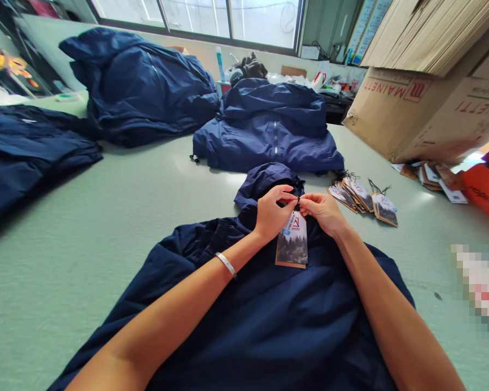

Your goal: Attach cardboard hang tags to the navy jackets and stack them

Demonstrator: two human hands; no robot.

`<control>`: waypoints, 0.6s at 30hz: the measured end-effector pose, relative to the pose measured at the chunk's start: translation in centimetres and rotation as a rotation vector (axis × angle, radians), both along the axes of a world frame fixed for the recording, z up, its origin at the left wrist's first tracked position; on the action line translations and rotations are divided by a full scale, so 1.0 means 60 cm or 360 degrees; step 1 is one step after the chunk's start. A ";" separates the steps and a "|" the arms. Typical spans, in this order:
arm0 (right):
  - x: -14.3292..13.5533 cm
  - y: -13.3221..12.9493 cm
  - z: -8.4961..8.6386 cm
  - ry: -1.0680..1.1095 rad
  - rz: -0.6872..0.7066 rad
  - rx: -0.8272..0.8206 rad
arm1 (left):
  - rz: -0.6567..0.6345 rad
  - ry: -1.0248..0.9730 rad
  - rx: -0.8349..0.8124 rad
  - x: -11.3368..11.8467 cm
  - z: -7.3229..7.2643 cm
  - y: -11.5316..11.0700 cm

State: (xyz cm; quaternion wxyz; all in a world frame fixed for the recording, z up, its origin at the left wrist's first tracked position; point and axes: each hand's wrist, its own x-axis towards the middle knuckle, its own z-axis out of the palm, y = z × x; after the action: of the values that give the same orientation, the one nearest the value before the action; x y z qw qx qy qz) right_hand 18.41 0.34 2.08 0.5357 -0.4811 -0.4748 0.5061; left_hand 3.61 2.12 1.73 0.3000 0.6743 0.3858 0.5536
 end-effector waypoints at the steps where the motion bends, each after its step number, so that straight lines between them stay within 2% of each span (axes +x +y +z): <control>1: 0.000 0.000 0.000 -0.0009 -0.0013 0.0003 | 0.0001 0.0006 0.0001 0.000 -0.001 0.000; 18: -0.002 0.001 0.000 0.0033 -0.0022 -0.0022 | 0.0043 -0.0017 -0.0019 0.002 0.001 0.000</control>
State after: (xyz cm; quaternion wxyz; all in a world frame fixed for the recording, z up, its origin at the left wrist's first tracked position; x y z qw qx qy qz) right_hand 18.26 0.43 2.10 0.5407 -0.4829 -0.4623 0.5106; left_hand 3.75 2.10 1.77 0.2987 0.6643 0.3966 0.5588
